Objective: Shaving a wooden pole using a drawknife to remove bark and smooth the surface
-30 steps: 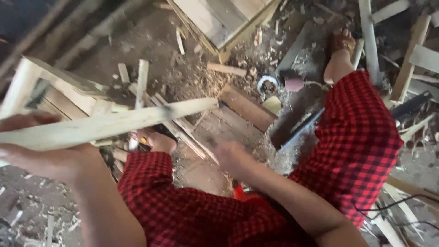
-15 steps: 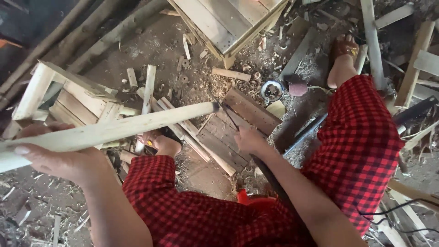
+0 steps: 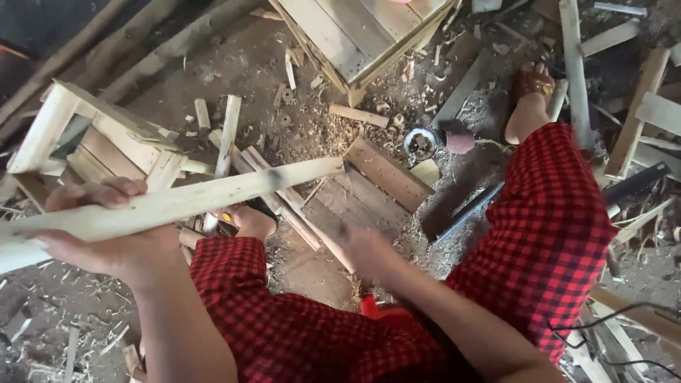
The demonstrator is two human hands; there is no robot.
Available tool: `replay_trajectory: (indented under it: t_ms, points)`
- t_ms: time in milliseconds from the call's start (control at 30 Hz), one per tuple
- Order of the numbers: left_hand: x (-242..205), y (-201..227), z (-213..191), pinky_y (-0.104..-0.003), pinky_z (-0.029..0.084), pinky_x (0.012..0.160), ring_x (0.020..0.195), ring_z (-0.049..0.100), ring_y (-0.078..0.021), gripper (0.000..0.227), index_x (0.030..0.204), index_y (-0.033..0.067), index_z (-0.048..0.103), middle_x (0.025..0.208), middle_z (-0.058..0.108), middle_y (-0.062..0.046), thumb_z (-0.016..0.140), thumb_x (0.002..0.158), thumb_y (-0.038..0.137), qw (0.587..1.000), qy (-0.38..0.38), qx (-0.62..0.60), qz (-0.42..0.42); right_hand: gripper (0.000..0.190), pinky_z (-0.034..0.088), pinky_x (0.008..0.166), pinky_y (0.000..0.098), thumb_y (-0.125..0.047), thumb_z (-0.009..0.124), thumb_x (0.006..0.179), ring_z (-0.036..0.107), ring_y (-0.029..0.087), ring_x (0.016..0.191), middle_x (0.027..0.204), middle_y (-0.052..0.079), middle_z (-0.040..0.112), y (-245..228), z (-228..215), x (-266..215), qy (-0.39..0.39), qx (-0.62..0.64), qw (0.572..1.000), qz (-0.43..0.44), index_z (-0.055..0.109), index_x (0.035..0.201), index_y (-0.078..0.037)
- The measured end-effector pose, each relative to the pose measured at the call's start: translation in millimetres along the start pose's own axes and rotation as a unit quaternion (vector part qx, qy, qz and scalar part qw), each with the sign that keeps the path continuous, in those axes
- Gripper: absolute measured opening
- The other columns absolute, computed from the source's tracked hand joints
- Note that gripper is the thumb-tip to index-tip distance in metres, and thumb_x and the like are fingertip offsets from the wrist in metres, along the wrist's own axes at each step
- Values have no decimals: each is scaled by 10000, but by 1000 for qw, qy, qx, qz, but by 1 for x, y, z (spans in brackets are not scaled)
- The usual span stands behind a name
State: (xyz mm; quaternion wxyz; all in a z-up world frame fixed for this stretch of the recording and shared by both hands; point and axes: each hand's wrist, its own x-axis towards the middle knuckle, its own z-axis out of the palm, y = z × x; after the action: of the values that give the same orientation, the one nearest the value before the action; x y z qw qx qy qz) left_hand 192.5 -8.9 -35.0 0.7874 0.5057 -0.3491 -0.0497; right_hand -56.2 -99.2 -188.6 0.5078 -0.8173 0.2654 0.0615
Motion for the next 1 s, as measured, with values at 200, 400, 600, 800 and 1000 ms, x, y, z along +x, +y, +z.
replay_trajectory:
  t_ms: [200,400,600,800,1000]
  points:
    - [4,-1,-2,-285,575,665,656,606,-157,588,1070,159,580,755,595,-48,497,825,687,998,-30,-15,46,202,475,599,485,-181,511,786,578,453,652,746,250,620,195,85,86,258,-53,965,25,556,820,13]
    - [2,-2,8,-349,555,642,642,592,-171,664,843,159,522,638,470,21,468,612,779,994,112,-17,14,628,241,284,188,-537,226,908,292,80,373,498,13,383,-95,-68,-49,-38,67,982,172,32,1496,-434]
    - [-7,11,34,-325,517,635,585,557,-171,711,762,134,563,588,481,-8,317,648,791,991,96,20,87,284,385,270,158,-69,460,906,491,90,352,651,100,652,-38,1,-18,-14,137,989,-51,534,1154,46]
    - [-5,-5,1,-313,501,656,655,586,-160,1034,1511,173,295,682,535,-32,399,673,771,988,157,11,-6,223,469,607,383,-177,428,833,573,257,673,770,123,636,100,34,47,95,137,979,117,563,915,-19]
    - [-2,1,10,-272,535,609,640,607,-114,1165,1540,171,202,961,677,-50,423,571,779,978,201,42,-37,854,395,293,131,159,334,797,324,25,338,1529,196,-86,-21,-6,-17,11,-169,981,-99,77,1476,-291]
